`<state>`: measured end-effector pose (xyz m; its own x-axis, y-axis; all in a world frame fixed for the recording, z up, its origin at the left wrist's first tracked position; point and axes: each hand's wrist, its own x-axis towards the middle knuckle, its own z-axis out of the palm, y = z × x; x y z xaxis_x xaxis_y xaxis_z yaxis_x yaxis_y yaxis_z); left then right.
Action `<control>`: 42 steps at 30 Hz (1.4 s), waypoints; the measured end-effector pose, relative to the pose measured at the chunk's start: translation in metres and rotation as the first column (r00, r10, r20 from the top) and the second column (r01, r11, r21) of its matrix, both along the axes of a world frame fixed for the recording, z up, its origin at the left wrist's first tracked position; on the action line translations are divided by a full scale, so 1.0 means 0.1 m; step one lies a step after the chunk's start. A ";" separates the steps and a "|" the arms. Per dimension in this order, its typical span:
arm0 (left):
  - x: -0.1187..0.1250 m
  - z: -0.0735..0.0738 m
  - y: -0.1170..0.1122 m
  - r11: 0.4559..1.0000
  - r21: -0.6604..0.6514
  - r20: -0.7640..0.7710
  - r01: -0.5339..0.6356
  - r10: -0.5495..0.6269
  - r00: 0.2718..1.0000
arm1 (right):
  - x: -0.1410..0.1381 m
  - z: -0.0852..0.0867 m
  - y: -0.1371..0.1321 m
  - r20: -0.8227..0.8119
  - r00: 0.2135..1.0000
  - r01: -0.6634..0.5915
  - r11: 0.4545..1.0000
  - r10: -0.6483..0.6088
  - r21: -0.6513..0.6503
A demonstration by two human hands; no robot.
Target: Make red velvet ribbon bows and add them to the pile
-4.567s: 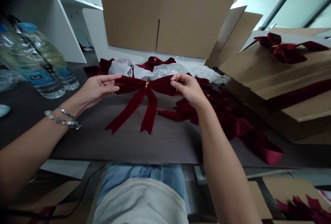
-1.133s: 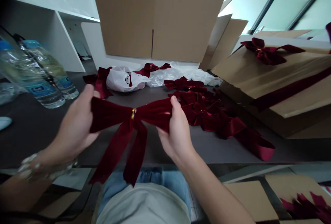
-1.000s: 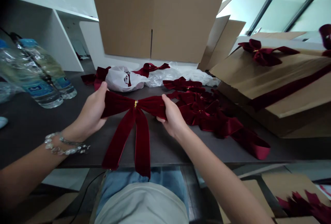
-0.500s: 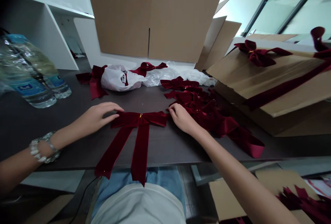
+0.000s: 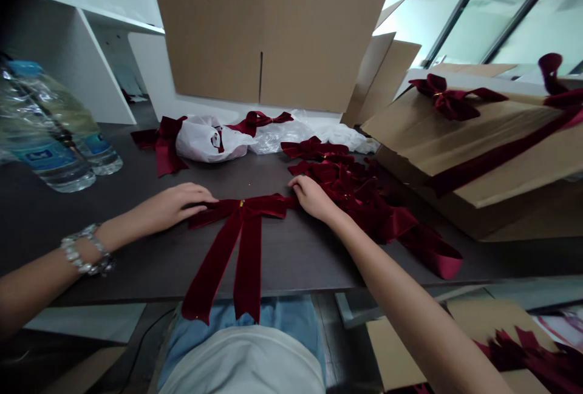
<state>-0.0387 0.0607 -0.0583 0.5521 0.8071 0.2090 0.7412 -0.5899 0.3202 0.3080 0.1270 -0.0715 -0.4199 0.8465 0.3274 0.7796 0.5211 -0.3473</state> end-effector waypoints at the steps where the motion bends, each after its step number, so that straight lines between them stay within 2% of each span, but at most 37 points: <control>1: -0.06 0.02 0.00 1.000 0.001 -0.026 -0.010 0.010 1.000 | 0.03 -0.02 0.01 0.010 0.999 0.033 0.999 -0.034 0.028; 3: -0.15 0.06 0.00 1.000 0.007 -0.048 -0.024 0.025 0.999 | 0.03 -0.01 0.02 0.043 0.997 0.059 0.992 -0.064 0.108; 4: -0.18 0.07 -0.01 1.000 0.009 -0.043 -0.027 0.028 0.999 | 0.01 0.01 0.02 0.048 0.998 0.031 0.990 -0.038 0.139; 6: -0.17 0.09 -0.02 0.999 0.017 -0.016 -0.027 0.027 1.000 | -0.10 0.08 0.01 0.004 0.995 -0.098 0.985 0.098 0.141; 8: -0.14 0.09 -0.03 1.000 0.025 0.010 -0.019 0.019 1.000 | -0.24 0.16 -0.01 -0.073 0.961 -0.261 0.962 0.266 0.080; 10: -0.11 0.07 -0.03 0.999 0.029 0.025 -0.020 0.019 1.000 | -0.36 0.21 -0.02 -0.123 0.917 -0.383 0.924 0.381 0.001; 15: -0.14 0.02 0.01 0.999 -0.036 0.050 -0.038 0.040 0.998 | -0.43 0.18 0.00 -0.159 0.856 -0.511 0.850 0.491 -0.127; 21: -0.24 0.01 0.08 0.991 -0.122 0.117 -0.061 0.075 0.990 | -0.40 0.11 0.04 -0.131 0.834 -0.549 0.831 0.536 -0.095; 27: -0.26 -0.04 0.10 0.987 -0.127 0.246 -0.095 0.124 0.961 | -0.41 0.05 0.01 -0.175 0.902 -0.413 0.908 0.395 -0.078; 30: -0.25 -0.02 0.09 0.993 -0.071 0.198 -0.091 0.104 0.975 | -0.37 0.04 0.01 -0.126 0.906 -0.409 0.912 0.404 -0.018; 35: -0.26 0.06 0.02 0.999 0.001 0.058 -0.032 0.032 0.998 | -0.30 0.09 -0.04 -0.028 0.884 -0.466 0.884 0.467 0.026; 42: -0.33 0.09 -0.06 0.998 -0.029 0.011 -0.056 0.056 0.998 | -0.24 0.10 -0.16 -0.112 0.896 -0.437 0.898 0.430 -0.047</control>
<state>-0.0714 0.0552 -0.0495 0.5035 0.8425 0.1916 0.7689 -0.5380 0.3454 0.2839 0.1113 -0.0611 -0.7200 0.6094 0.3319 0.4425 0.7716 -0.4570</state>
